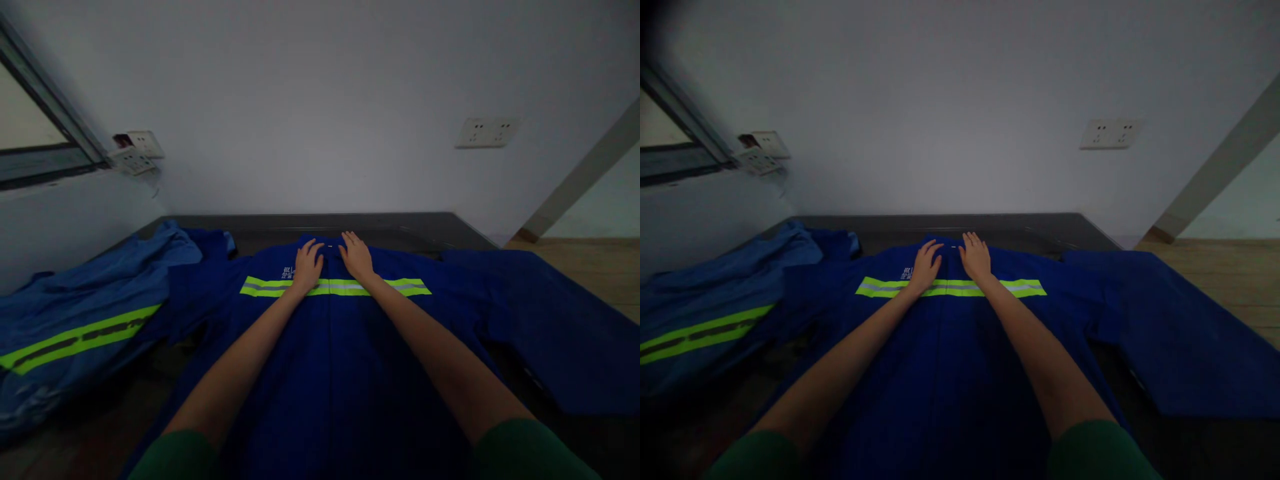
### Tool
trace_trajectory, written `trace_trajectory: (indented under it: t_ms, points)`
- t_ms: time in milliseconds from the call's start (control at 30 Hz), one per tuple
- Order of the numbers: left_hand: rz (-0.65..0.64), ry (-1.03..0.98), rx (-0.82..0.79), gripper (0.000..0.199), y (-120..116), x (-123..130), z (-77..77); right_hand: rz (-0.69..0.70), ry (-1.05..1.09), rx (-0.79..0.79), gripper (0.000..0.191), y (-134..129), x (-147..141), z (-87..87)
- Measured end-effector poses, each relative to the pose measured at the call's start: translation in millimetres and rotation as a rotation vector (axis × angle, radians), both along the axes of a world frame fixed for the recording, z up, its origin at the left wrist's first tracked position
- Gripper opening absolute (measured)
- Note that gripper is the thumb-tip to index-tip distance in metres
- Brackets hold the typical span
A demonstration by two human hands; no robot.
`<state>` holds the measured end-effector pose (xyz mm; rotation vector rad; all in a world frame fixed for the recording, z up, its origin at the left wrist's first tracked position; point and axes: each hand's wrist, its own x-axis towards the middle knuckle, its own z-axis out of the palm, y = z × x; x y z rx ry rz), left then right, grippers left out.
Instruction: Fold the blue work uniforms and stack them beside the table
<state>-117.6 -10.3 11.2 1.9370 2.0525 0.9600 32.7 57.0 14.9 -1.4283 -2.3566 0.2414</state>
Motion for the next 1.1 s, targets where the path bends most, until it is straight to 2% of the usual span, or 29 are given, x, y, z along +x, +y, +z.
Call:
trace_trajectory:
  t_ms: [100, 233, 333, 400, 467, 533, 600, 767, 933, 1100]
  points:
    - [0.078, 0.066, 0.015, 0.038, -22.8, -53.1, 14.1, 0.199, -0.053, -0.049, 0.049, -38.0, -5.9, 11.6]
    - [0.270, 0.288, -0.075, 0.034, -71.4, -146.7, 33.6, 0.374, -0.199, -0.242, 0.057, -71.9, -4.6, 11.9]
    - [0.467, 0.419, -0.219, 0.035, -111.2, -213.7, 47.6, 0.387, -0.250, -0.350, 0.059, -75.5, -3.1, 12.3]
    - [0.613, 0.448, -0.309, 0.039, -132.1, -248.0, 54.6, 0.364, -0.227, -0.339, 0.058, -71.6, -8.6, 17.1]
    - [0.668, 0.424, -0.385, 0.042, -144.8, -269.9, 58.9, 0.326, -0.158, -0.274, 0.054, -65.6, -21.8, 24.0]
    - [0.647, 0.363, -0.446, 0.046, -149.3, -278.0, 60.2, 0.292, -0.079, -0.204, 0.048, -59.4, -42.0, 29.5]
    - [0.636, 0.300, -0.463, 0.054, -148.8, -274.5, 58.5, 0.270, -0.045, -0.187, 0.045, -54.5, -66.0, 30.7]
    - [0.652, 0.318, -0.386, 0.062, -151.1, -251.8, 41.6, 0.243, -0.089, -0.254, 0.050, -50.5, -114.2, 11.6]
    - [0.670, 0.336, -0.390, 0.059, -157.4, -263.5, 25.9, 0.289, -0.160, -0.254, 0.054, -50.1, -121.5, -15.4]
    - [0.749, 0.318, -0.396, 0.057, -152.0, -293.1, 26.4, 0.289, -0.172, -0.241, 0.055, -48.1, -117.1, -23.0]
